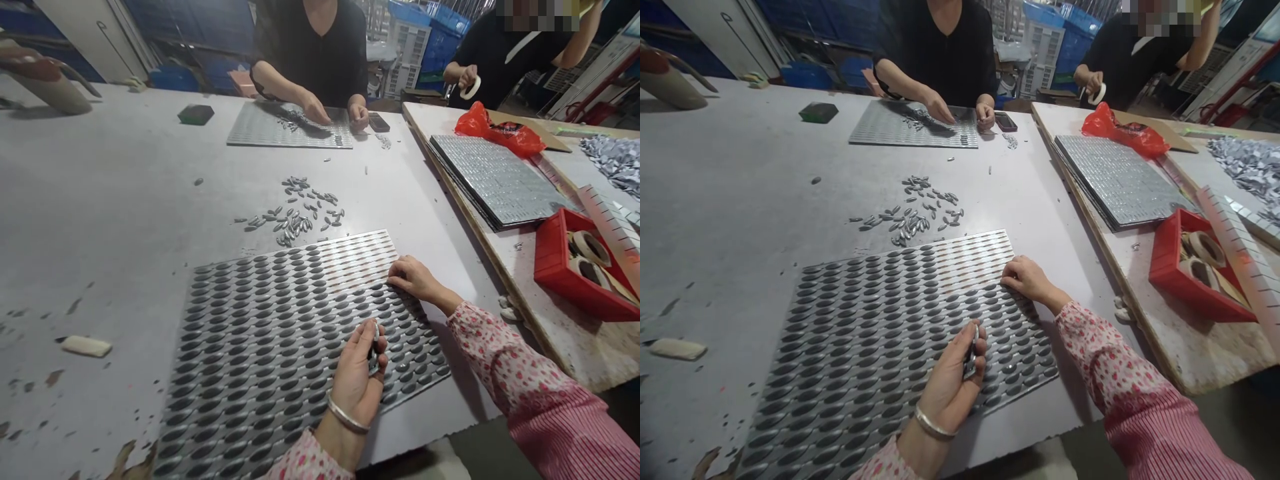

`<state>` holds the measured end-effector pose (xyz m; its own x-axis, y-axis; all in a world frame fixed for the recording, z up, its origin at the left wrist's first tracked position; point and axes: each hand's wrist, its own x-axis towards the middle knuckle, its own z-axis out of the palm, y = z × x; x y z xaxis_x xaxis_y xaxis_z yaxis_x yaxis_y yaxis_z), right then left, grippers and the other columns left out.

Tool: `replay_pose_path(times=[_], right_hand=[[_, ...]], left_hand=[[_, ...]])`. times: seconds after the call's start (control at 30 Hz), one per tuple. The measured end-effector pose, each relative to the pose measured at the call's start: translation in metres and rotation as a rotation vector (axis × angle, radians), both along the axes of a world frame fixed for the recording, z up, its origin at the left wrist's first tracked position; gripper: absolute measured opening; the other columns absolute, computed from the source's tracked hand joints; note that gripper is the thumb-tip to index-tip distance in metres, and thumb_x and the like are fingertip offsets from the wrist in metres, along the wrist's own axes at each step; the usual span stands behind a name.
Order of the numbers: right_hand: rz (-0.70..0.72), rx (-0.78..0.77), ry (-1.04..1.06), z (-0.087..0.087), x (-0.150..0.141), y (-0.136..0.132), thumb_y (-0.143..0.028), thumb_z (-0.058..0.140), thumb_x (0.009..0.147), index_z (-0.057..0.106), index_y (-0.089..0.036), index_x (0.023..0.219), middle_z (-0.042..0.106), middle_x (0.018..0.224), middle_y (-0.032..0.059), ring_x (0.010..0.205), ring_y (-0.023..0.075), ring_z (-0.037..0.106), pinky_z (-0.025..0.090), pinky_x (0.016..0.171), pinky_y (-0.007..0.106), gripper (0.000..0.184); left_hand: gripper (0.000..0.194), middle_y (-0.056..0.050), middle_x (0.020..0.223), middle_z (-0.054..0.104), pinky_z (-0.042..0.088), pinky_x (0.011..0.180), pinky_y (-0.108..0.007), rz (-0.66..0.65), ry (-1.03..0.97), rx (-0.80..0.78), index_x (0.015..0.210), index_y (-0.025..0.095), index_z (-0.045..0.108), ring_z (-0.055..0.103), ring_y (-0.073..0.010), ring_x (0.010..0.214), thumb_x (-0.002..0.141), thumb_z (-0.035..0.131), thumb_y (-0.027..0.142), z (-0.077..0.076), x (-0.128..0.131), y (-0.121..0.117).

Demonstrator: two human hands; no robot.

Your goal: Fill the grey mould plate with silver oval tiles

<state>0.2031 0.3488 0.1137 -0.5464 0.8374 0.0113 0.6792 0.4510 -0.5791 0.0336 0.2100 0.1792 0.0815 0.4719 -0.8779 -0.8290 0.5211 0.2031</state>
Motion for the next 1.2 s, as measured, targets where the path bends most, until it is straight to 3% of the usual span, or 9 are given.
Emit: replay_pose_path(times=[0.1, 0.2, 0.33, 0.43, 0.53, 0.67, 0.87, 1.03, 1.2], right_hand=[[0.027, -0.173, 0.179, 0.017, -0.008, -0.018, -0.028, 0.059, 0.084, 0.062, -0.016, 0.085, 0.058, 0.082, 0.0042, 0.079, 0.0159, 0.051, 0.042, 0.072, 0.029, 0.012], [0.216, -0.453, 0.357, 0.037, -0.017, -0.040, -0.037, 0.057, 0.085, 0.061, -0.016, 0.095, 0.059, 0.087, 0.0040, 0.077, 0.0137, 0.052, 0.044, 0.069, 0.026, 0.024], [0.256, -0.656, 0.463, 0.048, -0.024, -0.058, -0.041, 0.060, 0.083, 0.059, -0.015, 0.088, 0.057, 0.078, 0.0013, 0.069, 0.0111, 0.051, 0.042, 0.062, 0.022, 0.027], [0.126, -0.601, 0.498, 0.043, -0.018, -0.053, -0.044, 0.062, 0.080, 0.058, -0.015, 0.081, 0.055, 0.074, 0.0002, 0.066, 0.0109, 0.050, 0.041, 0.059, 0.022, 0.029], [-0.162, -0.438, 0.472, 0.029, -0.003, -0.037, -0.048, 0.054, 0.083, 0.056, -0.016, 0.076, 0.052, 0.067, -0.0012, 0.060, 0.0104, 0.046, 0.038, 0.056, 0.022, 0.033], [-0.407, -0.214, 0.266, 0.009, 0.018, -0.018, -0.042, 0.052, 0.082, 0.055, -0.016, 0.072, 0.051, 0.063, -0.0016, 0.058, 0.0110, 0.044, 0.036, 0.055, 0.022, 0.028], [-0.337, -0.232, 0.083, 0.003, 0.026, -0.013, -0.039, 0.049, 0.081, 0.055, -0.017, 0.069, 0.053, 0.063, -0.0008, 0.058, 0.0116, 0.045, 0.035, 0.055, 0.023, 0.026], [-0.252, -0.239, 0.026, 0.005, 0.032, -0.010, -0.037, 0.048, 0.084, 0.056, -0.017, 0.071, 0.054, 0.063, -0.0008, 0.060, 0.0123, 0.048, 0.035, 0.057, 0.023, 0.025], [-0.215, -0.063, -0.118, -0.007, 0.036, -0.005, -0.032, 0.051, 0.085, 0.057, -0.017, 0.071, 0.058, 0.072, 0.0017, 0.070, 0.0145, 0.051, 0.036, 0.066, 0.026, 0.021]], left_hand=[[0.008, -0.001, 0.078, 0.057, 0.039, 0.039, -0.010, 0.005, 0.000, 0.023, 0.083, 0.014, 0.059, 0.052, -0.0019, 0.052, 0.079, 0.063, 0.019, -0.005, 0.003, 0.000], [0.011, 0.001, 0.074, 0.055, 0.037, 0.039, -0.009, -0.011, 0.001, 0.097, 0.082, 0.013, 0.057, 0.049, -0.0015, 0.051, 0.078, 0.064, 0.021, -0.011, 0.005, 0.000], [0.019, 0.002, 0.070, 0.050, 0.035, 0.039, -0.010, -0.062, 0.013, 0.177, 0.091, 0.012, 0.060, 0.046, -0.0014, 0.051, 0.080, 0.062, 0.027, -0.012, 0.005, 0.001], [0.023, -0.003, 0.077, 0.055, 0.039, 0.043, -0.012, -0.081, -0.001, 0.165, 0.100, 0.011, 0.060, 0.050, -0.0040, 0.056, 0.084, 0.056, 0.027, -0.010, 0.003, 0.000], [0.022, -0.005, 0.081, 0.057, 0.041, 0.045, -0.015, -0.087, -0.039, 0.147, 0.104, 0.011, 0.058, 0.051, -0.0059, 0.059, 0.085, 0.052, 0.021, -0.008, 0.000, -0.001], [0.009, -0.003, 0.078, 0.056, 0.035, 0.040, -0.014, -0.088, -0.056, 0.125, 0.092, 0.013, 0.055, 0.048, -0.0049, 0.054, 0.084, 0.052, 0.015, -0.006, -0.001, -0.005], [0.007, -0.004, 0.090, 0.058, 0.038, 0.041, -0.012, -0.077, -0.076, 0.099, 0.089, 0.013, 0.058, 0.050, -0.0040, 0.059, 0.083, 0.054, 0.012, -0.001, 0.001, -0.006], [0.005, 0.000, 0.075, 0.051, 0.041, 0.045, -0.013, -0.048, -0.039, 0.118, 0.086, 0.013, 0.059, 0.049, -0.0043, 0.059, 0.083, 0.055, 0.013, -0.007, 0.001, -0.006], [0.011, 0.001, 0.072, 0.049, 0.035, 0.038, -0.012, -0.012, -0.035, 0.117, 0.079, 0.013, 0.054, 0.043, -0.0023, 0.051, 0.081, 0.059, 0.023, -0.011, 0.000, -0.005]])
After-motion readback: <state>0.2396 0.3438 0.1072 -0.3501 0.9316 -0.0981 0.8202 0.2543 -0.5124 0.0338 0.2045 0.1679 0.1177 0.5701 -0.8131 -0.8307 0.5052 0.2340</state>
